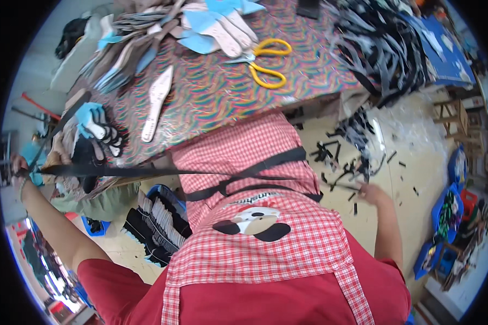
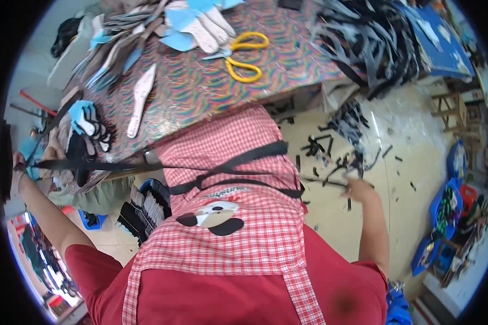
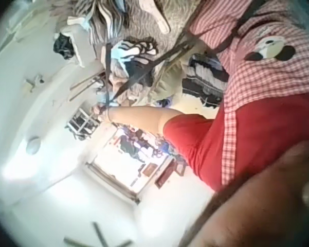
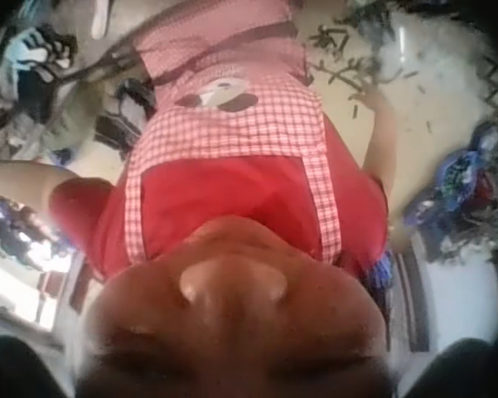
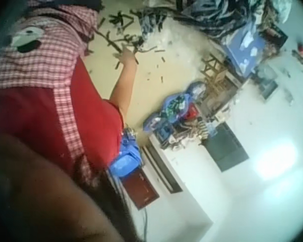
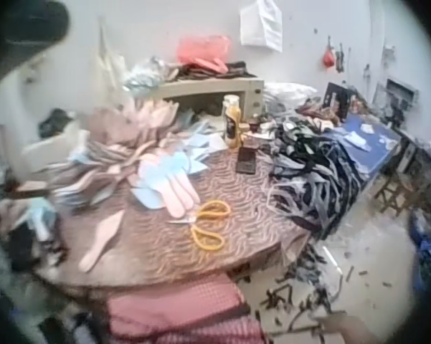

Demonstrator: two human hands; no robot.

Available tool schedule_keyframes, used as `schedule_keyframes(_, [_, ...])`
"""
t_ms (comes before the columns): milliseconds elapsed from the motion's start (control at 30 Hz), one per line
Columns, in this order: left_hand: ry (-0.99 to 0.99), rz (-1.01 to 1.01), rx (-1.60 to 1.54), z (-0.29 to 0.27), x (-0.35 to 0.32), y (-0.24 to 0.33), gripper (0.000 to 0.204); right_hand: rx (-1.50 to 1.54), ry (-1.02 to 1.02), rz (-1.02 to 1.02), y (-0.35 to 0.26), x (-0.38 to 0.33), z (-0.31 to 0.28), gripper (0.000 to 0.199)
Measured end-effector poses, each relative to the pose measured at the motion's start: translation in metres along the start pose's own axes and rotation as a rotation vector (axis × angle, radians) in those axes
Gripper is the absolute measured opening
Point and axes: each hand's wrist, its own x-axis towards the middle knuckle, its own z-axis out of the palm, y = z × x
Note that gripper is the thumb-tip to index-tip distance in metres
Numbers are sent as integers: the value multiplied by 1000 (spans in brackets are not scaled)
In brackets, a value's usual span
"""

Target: The person assembles shoe components by wrapping a black strap around a light blue insole and a pink sole piece. They use yellow-handled scissors to trim the excess strap material flush with the insole edge. The finished units are placed on a pile on the table.

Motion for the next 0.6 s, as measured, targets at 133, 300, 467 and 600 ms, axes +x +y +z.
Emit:
schedule_keyframes(133, [-57,-110,67,-87,-60,-6,19,-71,347,-317,-127,23,-78,64])
schedule_keyframes(300, [96,-435,286,196,-204,-242,31,836,23,-1085,-388,5,-155,50])
schedule_keyframes(467, [-740,-1039,-389,200,-267,-309,23,873,-1048,-1011,-505,22,-159,74])
schedule_keyframes(600, [-626,-987,-461,170,-272,-330,30,1114,-1036,-1203,-537,-2,-155,66])
